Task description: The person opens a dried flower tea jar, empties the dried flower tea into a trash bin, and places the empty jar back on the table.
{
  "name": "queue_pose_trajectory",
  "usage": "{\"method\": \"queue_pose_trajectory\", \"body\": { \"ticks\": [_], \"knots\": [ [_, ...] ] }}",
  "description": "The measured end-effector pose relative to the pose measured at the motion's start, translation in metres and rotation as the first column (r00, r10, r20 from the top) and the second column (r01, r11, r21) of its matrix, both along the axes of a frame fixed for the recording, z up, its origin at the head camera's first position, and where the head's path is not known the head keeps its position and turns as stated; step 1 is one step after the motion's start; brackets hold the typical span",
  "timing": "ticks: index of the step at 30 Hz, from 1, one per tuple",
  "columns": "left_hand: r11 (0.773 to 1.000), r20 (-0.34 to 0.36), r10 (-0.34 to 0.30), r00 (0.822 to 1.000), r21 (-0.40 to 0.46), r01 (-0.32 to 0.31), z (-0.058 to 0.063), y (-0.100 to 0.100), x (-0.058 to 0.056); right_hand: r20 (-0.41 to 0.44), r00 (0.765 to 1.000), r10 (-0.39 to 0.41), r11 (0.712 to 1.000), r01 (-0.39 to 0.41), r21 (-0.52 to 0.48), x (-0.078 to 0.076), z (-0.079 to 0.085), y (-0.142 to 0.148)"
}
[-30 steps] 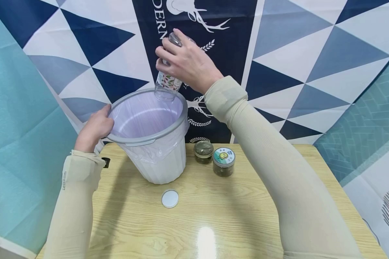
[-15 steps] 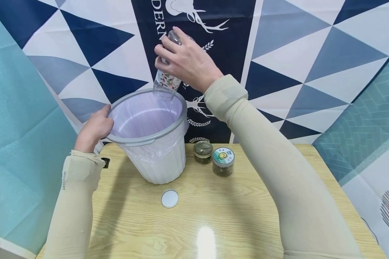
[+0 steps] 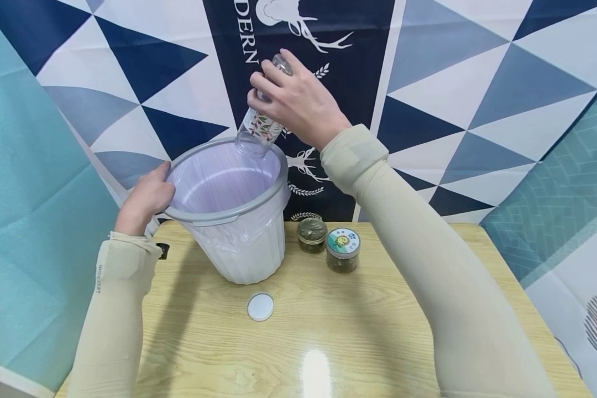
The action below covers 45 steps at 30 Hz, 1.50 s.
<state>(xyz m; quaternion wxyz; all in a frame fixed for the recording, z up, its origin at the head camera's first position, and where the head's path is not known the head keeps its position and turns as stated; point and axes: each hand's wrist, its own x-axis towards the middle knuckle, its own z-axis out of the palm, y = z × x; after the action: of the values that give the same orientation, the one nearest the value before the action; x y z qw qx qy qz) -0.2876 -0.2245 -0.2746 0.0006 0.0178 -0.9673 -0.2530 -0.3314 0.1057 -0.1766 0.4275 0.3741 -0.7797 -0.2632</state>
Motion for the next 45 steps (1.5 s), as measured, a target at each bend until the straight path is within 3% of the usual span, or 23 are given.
{"method": "queue_pose_trajectory", "body": {
  "ticks": [10,13,15,17,19,22,24,28,32,34,41,45],
  "knots": [
    [0.999,-0.046,0.038,0.998,0.039,-0.036,-0.006,-0.007,0.002,0.12,0.991,0.053,0.98,-0.028,-0.198,0.003,-0.009,0.01],
    [0.998,-0.103,0.057,0.993,0.001,-0.057,-0.007,-0.007,0.006,0.148,0.987,0.063,0.969,-0.025,-0.247,0.004,-0.012,0.014],
    [0.995,-0.18,0.082,0.98,-0.032,-0.09,-0.008,-0.005,0.01,0.163,0.984,0.067,0.961,-0.019,-0.277,0.004,-0.015,0.017],
    [0.991,-0.291,0.109,0.951,-0.047,-0.128,-0.009,-0.002,0.014,0.183,0.98,0.072,0.951,-0.013,-0.308,0.005,-0.018,0.02],
    [0.99,-0.41,0.116,0.905,-0.029,-0.14,-0.009,0.004,0.018,0.202,0.976,0.081,0.942,-0.008,-0.337,0.007,-0.021,0.022],
    [0.998,-0.555,0.059,0.83,0.008,-0.066,-0.01,0.016,0.024,0.229,0.967,0.107,0.926,-0.013,-0.378,0.009,-0.025,0.024],
    [1.0,-0.608,-0.017,0.794,0.005,0.026,-0.01,0.026,0.029,0.242,0.962,0.128,0.915,-0.02,-0.404,0.011,-0.028,0.025],
    [0.975,-0.64,-0.181,0.747,-0.017,0.222,-0.012,0.047,0.039,0.268,0.952,0.149,0.893,-0.013,-0.449,0.014,-0.035,0.024],
    [0.933,-0.648,-0.278,0.709,-0.009,0.359,-0.011,0.066,0.05,0.292,0.94,0.176,0.867,-0.008,-0.498,0.02,-0.042,0.022],
    [0.915,-0.663,-0.307,0.682,-0.008,0.404,-0.01,0.074,0.056,0.297,0.933,0.203,0.849,-0.016,-0.528,0.024,-0.045,0.02],
    [0.857,-0.729,-0.385,0.566,-0.056,0.512,-0.012,0.092,0.071,0.293,0.901,0.32,0.786,-0.08,-0.613,0.043,-0.06,0.017],
    [0.836,-0.742,-0.408,0.532,-0.07,0.543,-0.016,0.102,0.076,0.3,0.868,0.396,0.742,-0.11,-0.661,0.055,-0.071,0.017]
  ]
}}
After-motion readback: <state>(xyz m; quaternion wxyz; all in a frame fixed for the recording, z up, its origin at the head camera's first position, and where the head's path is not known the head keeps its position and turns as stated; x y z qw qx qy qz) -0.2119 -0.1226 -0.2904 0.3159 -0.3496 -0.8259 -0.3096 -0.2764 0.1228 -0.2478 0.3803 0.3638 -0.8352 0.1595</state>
